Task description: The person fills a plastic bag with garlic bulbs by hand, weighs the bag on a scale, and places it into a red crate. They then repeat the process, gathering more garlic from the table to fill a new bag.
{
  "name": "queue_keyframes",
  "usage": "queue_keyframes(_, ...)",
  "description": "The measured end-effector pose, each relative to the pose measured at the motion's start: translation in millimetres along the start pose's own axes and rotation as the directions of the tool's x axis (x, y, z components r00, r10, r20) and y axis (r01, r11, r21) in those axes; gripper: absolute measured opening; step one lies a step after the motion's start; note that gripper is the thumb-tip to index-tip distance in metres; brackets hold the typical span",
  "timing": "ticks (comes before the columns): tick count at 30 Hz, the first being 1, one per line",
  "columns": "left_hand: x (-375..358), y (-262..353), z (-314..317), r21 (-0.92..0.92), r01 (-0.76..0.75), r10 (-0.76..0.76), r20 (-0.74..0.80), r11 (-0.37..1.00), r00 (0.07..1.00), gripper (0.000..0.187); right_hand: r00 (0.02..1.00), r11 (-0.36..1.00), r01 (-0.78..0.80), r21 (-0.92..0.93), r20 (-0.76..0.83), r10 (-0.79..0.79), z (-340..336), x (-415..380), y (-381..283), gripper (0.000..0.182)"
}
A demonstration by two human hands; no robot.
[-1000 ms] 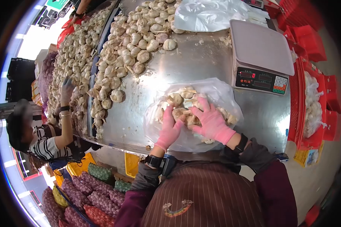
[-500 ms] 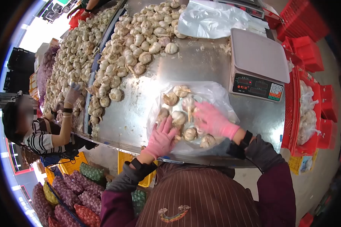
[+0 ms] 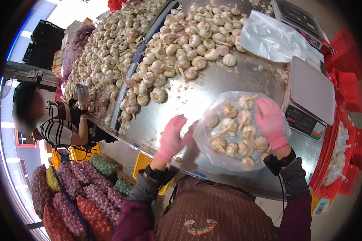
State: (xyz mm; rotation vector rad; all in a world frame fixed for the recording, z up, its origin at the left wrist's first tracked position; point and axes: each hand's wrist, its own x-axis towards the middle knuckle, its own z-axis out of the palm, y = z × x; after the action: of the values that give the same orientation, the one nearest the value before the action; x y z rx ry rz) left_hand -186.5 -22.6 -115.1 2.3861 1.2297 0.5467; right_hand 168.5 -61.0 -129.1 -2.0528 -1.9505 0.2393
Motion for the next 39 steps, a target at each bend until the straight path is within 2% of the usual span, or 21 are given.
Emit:
queue_keyframes(2,37.4,-48.5,-14.7,0.207,0.299,-0.258,-0.204,0.931,0.944,0.051,0.986,0.945,0.140,0.295,-0.123,-0.108,-10.9,41.1,-75.4,0.026)
queue_keyframes(4,68.4,-95.2,-2.1,0.243,0.526,-0.490,-0.194,0.815,0.850,0.054,0.977,0.867,0.045,0.496,0.159,-0.141,7.8,99.0,-130.0,0.025)
queue_keyframes(8,95.4,-118.4,6.9,0.351,0.641,-0.680,-0.019,0.682,0.733,0.065,0.981,0.963,-0.028,0.268,0.194,-0.026,105.6,189.9,-182.0,0.032)
queue_keyframes(10,75.9,-131.9,1.6,0.317,0.596,-0.617,-0.041,0.738,0.786,0.060,0.975,0.984,-0.068,0.162,0.222,0.031,126.9,215.8,-190.6,0.032)
queue_keyframes(12,54.5,-135.5,-11.4,0.177,0.415,-0.445,0.196,0.892,0.874,0.050,0.910,0.985,0.146,-0.086,0.402,-0.100,134.2,226.9,-190.3,0.036)
queue_keyframes(14,41.8,-142.9,-23.7,0.034,0.435,-0.426,0.286,0.900,0.858,0.047,0.852,0.951,0.294,-0.094,0.478,-0.216,129.4,211.4,-186.9,0.037)
queue_keyframes(16,32.3,-150.8,-28.5,-0.503,0.385,-0.260,0.303,0.774,0.917,0.049,0.845,0.904,-0.034,0.426,0.495,-0.201,127.5,184.9,-185.4,0.035)
queue_keyframes(17,32.1,-144.0,-33.6,-0.783,0.518,-0.231,0.464,0.344,0.855,0.061,0.746,0.634,-0.409,0.656,0.640,-0.182,113.5,170.6,-193.3,0.033)
queue_keyframes(18,31.3,-134.1,-43.9,-0.785,0.525,-0.240,0.468,0.328,0.850,0.061,0.620,0.211,-0.721,0.660,0.751,-0.229,96.0,154.5,-201.7,0.032)
queue_keyframes(20,25.3,-114.6,-56.5,-0.842,0.493,-0.133,0.527,-0.221,0.840,0.071,0.594,-0.450,-0.792,0.413,0.690,-0.413,73.6,121.2,-209.2,0.035)
queue_keyframes(21,19.6,-104.6,-45.7,-0.799,0.386,-0.144,0.496,-0.462,0.856,0.076,0.583,-0.451,-0.798,0.399,0.700,-0.412,67.1,104.6,-214.3,0.035)
queue_keyframes(22,14.4,-96.5,-41.6,-0.794,0.387,-0.152,0.505,-0.469,0.850,0.076,0.587,-0.656,-0.718,0.230,0.706,-0.395,62.1,89.5,-220.8,0.038)
queue_keyframes(23,10.8,-89.0,-41.8,-0.648,0.356,-0.031,0.506,-0.673,0.862,0.074,0.590,-0.813,-0.581,0.049,0.713,-0.379,57.5,79.3,-225.9,0.042)
queue_keyframes(24,7.3,-80.0,-44.2,-0.455,0.325,0.083,0.474,-0.829,0.877,0.072,0.583,-0.813,-0.581,0.036,0.715,-0.385,51.0,72.0,-229.6,0.042)
queue_keyframes(25,4.7,-67.2,-49.7,-0.456,0.295,0.009,0.532,-0.839,0.847,0.073,0.612,-0.839,-0.545,0.015,0.691,-0.385,44.0,65.1,-232.7,0.040)
queue_keyframes(26,0.2,-58.5,-52.7,-0.458,0.294,0.001,0.538,-0.839,0.843,0.073,0.641,-0.861,-0.508,-0.005,0.666,-0.382,41.0,58.9,-233.9,0.039)
queue_keyframes(29,-12.9,-43.9,-70.1,-0.903,0.371,-0.380,0.428,-0.217,0.820,0.075,0.696,-0.853,-0.522,-0.008,0.574,-0.431,29.7,45.7,-229.5,0.039)
queue_keyframes(30,-14.2,-38.8,-74.1,-0.903,0.371,-0.387,0.428,-0.216,0.817,0.075,0.711,-0.843,-0.533,0.073,0.579,-0.400,23.6,43.1,-231.7,0.040)
queue_keyframes(32,-17.3,-30.3,-81.6,-0.688,0.236,-0.388,-0.071,0.686,0.919,0.077,0.710,-0.819,-0.564,0.104,0.568,-0.416,24.4,36.4,-239.0,0.041)
queue_keyframes(36,-17.0,-13.1,-91.5,-0.458,0.170,-0.283,-0.191,0.873,0.940,0.068,0.723,-0.716,-0.606,0.347,0.615,-0.314,21.9,26.1,-258.1,0.042)
queue_keyframes(39,-0.8,7.1,-76.3,-0.599,0.119,-0.250,-0.140,0.792,0.958,0.061,0.719,-0.635,-0.638,0.436,0.632,-0.289,23.1,10.2,-239.6,0.039)
